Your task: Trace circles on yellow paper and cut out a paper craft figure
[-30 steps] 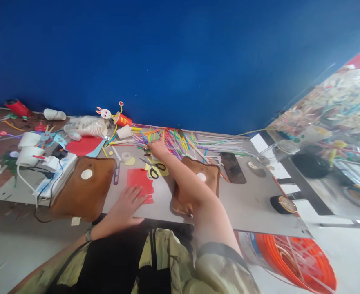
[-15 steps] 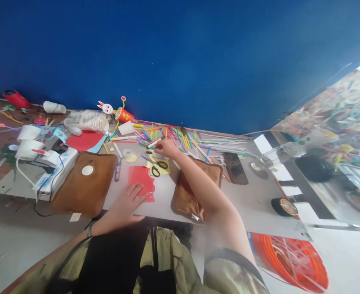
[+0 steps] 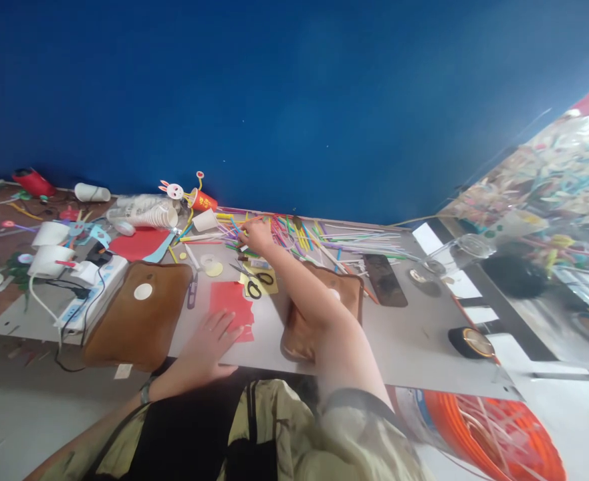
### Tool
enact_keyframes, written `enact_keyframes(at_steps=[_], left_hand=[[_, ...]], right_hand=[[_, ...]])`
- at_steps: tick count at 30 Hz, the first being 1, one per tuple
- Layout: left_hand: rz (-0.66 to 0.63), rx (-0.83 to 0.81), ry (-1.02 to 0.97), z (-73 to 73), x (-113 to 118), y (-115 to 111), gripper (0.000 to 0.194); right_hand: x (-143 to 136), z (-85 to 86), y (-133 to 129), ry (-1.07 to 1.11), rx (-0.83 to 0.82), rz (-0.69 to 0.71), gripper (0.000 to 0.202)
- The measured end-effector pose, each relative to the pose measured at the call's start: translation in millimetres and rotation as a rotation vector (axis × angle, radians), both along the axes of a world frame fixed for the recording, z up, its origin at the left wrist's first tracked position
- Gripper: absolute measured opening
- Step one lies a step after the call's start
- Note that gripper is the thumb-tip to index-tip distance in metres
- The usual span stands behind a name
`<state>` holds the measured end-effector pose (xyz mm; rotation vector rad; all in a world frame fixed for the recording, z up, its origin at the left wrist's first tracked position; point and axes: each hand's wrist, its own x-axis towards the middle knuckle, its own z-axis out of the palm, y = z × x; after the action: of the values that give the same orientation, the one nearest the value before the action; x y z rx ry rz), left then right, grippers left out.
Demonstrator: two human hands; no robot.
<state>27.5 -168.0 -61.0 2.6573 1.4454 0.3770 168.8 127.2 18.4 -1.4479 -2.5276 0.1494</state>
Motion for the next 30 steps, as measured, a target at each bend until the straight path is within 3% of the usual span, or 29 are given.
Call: enact_keyframes(at_steps=[6, 13, 19, 25, 30], left_hand=[[-0.021, 0.022, -0.039, -4.1, -2.7, 1.9, 0.079], [-0.036, 0.158, -0.077, -27.8, -2.0, 6.0, 0.086], [-0.027, 0.181, -0.087, -32.2, -0.1, 8.5, 0.086], [-0.014, 0.044, -0.136, -16.0, -0.9, 6.4, 0.085], [-0.007, 0.002, -0.153, -3.7, -1.3, 5.2, 0.085]], right_hand=[[-62.1, -1.7, 40.2, -0.124, 0.047, -0.041, 0.036], [-104.4, -11.6, 72.8, -0.271, 0.052, -0.006, 0.032], [-108.2, -15.2, 76.6, -0.292, 0.091, 0.064, 0.037], [-102.9, -17.5, 68.6, -0.336, 0.033, 0.042, 0.03], [-87.2, -9.1, 66.2, -0.331, 0.028, -0.027, 0.03]])
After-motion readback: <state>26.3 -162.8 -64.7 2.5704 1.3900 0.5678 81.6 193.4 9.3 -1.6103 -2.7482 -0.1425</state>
